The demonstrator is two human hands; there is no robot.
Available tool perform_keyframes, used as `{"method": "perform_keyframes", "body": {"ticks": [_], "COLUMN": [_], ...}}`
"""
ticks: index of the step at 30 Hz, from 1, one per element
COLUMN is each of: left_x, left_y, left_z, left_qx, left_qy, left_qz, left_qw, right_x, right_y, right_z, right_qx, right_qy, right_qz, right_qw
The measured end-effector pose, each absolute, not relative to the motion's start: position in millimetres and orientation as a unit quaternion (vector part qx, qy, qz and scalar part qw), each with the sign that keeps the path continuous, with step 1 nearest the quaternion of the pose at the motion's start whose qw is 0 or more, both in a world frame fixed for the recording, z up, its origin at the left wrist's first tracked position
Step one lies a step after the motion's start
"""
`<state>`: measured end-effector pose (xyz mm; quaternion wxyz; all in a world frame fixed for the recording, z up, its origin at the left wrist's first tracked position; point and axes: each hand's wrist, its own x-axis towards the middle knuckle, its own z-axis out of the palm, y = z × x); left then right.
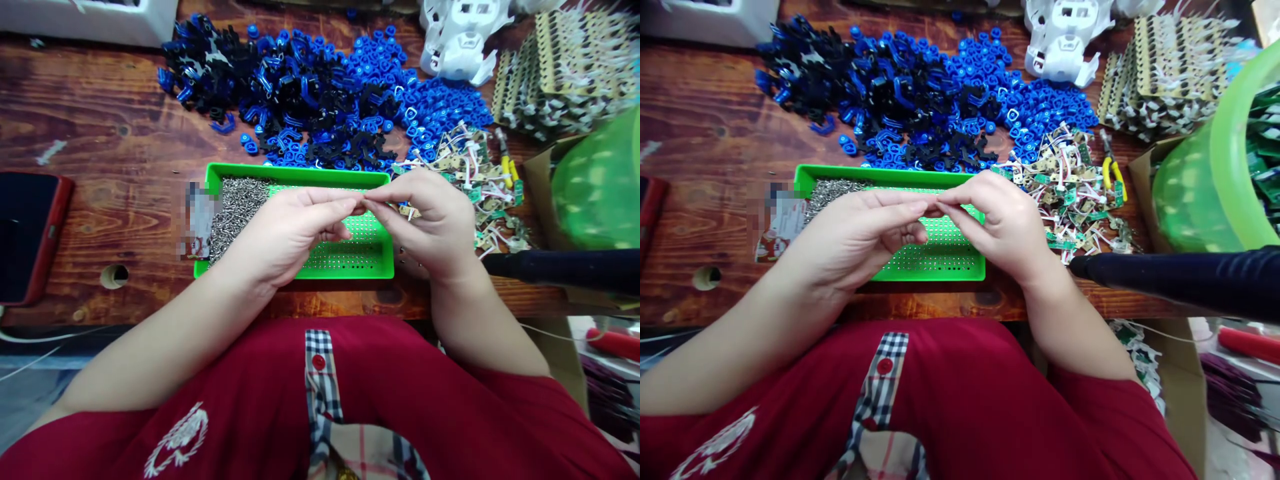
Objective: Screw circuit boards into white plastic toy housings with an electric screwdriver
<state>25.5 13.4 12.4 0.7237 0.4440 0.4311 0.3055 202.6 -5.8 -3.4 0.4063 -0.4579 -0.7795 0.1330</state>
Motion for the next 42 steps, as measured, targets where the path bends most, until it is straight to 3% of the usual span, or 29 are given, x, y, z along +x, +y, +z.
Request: {"method": "perform_keyframes", "body": {"ticks": [3,5,8,9,12,16,24,42], "left_x": [14.5,-1.5,-34.7,-45.7,-70.7,-82.4,-82.4,-92.9], "left_y": [12.7,13.5,15.7,16.3,16.0,13.3,12.3,8.5], "left_z": [16.0,18.9,25.1,27.5,32.7,28.2,24.1,19.6], "left_qx": [0.56,0.707,0.859,0.872,0.876,0.873,0.883,0.884], "left_qy": [0.438,0.45,0.47,0.476,0.467,0.466,0.446,0.459], "left_qz": [0.266,0.22,0.094,0.04,-0.118,-0.143,-0.141,-0.065], "left_qw": [0.651,0.499,0.179,0.111,0.034,-0.005,0.04,0.064], "right_x": [206.9,210.8,216.9,218.5,220.8,217.9,200.6,209.4], "right_y": [-9.1,-13.2,-22.0,-25.4,-34.9,-43.7,-47.5,-58.9], "right_z": [-0.7,1.3,0.7,-0.9,-7.9,-11.3,-6.5,-3.0], "right_qx": [-0.485,-0.505,-0.53,-0.533,-0.523,-0.527,-0.582,-0.547], "right_qy": [-0.791,-0.797,-0.81,-0.816,-0.835,-0.839,-0.808,-0.831], "right_qz": [0.1,0.085,0.082,0.085,0.089,0.044,0.009,0.063], "right_qw": [0.359,0.321,0.237,0.207,0.146,0.127,0.086,0.076]}}
